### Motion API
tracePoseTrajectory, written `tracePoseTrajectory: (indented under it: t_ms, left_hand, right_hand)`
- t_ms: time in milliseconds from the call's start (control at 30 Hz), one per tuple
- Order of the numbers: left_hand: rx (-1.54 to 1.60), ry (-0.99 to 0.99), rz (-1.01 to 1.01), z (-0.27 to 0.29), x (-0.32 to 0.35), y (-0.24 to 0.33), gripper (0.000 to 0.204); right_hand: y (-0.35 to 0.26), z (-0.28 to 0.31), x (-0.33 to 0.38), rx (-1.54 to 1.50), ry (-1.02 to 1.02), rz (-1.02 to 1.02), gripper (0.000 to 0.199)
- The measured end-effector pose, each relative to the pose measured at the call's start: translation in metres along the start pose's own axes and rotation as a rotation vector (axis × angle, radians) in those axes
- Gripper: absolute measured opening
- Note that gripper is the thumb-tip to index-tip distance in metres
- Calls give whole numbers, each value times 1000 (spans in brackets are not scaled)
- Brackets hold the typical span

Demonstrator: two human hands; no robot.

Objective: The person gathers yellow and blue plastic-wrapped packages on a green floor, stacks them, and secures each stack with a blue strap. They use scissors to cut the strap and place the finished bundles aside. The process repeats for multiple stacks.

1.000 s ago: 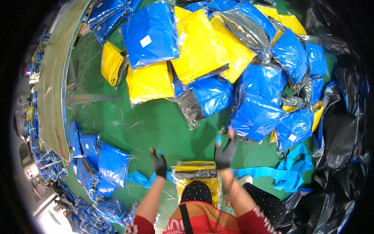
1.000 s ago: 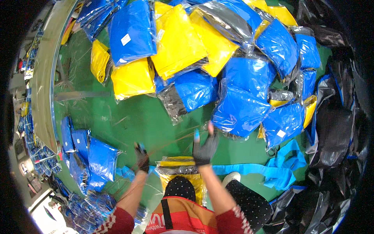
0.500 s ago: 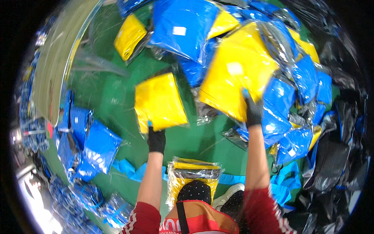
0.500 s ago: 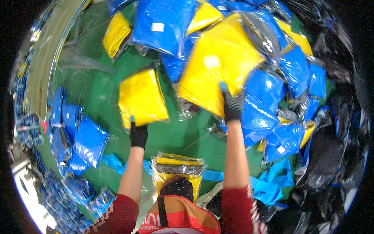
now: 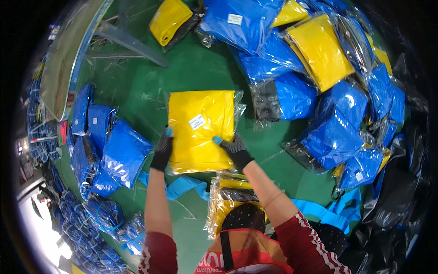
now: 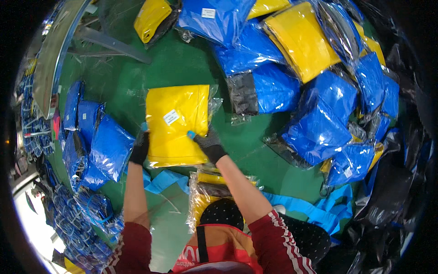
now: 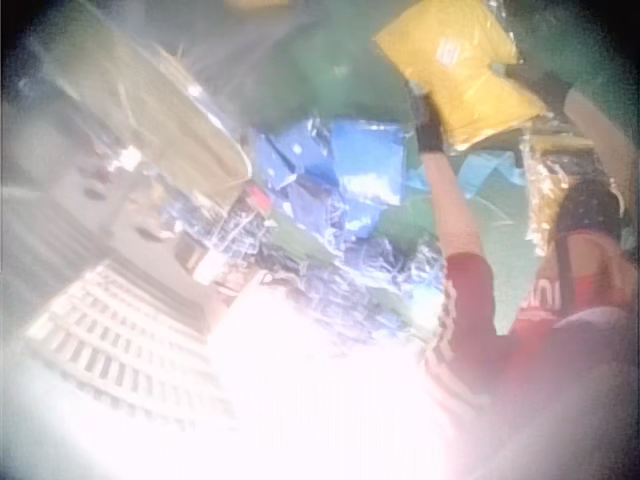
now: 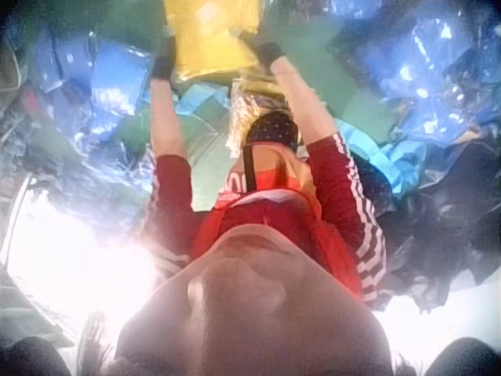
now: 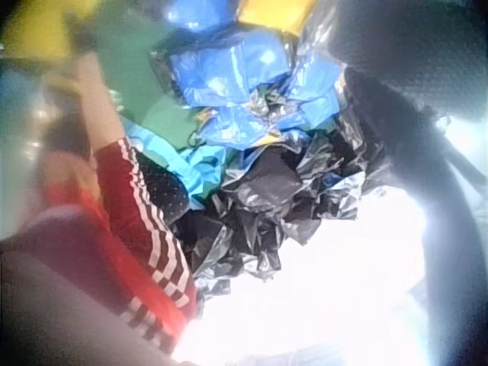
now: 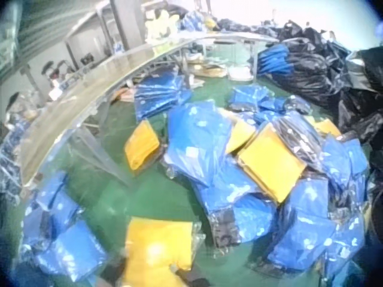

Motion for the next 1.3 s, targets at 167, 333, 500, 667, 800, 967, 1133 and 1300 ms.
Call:
tracePoseTrajectory:
  t_ms: [167, 333, 500, 667, 800, 967, 1133, 1300]
  left_hand:
    - [2010, -379, 322, -14, -51, -15, 69]
    - [2158, -343, 253, -31, -59, -3, 61]
    - [2512, -418, 555, -26, -59, 11, 53]
    - [2863, -526, 512, 73, -50, 19, 64]
    - [2900, -509, 601, 180, -35, 2, 62]
    - [2831, -356, 483, 280, 42, -3, 66]
    - [2648, -431, 775, 302, 155, 8, 68]
    - [2700, -802, 695, 252, 271, 35, 71]
  right_hand:
    - [28, -19, 24, 284, 493, -28, 57]
    - [31, -11, 18, 409, 771, -30, 78]
    - [30, 7, -22, 388, 250, -31, 85]
    - [-49, 52, -19, 384, 227, 268, 76]
    - [-125, 98, 36, 166, 69, 632, 69]
    - [-137, 127, 146, 263, 147, 480, 81]
    - [-101, 140, 256, 291, 6, 77, 82]
    - [-31, 128, 336, 103, 71, 120, 77]
Point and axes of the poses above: each hand's wrist, its own x-axis away from the middle knuckle, its own z-axis out of the back of the hand, y = z × x, the point moved 4 cm from there along -x, towards the middle knuckle, and after that the axes turned 15 degrees about x, right-handed, at the moved point
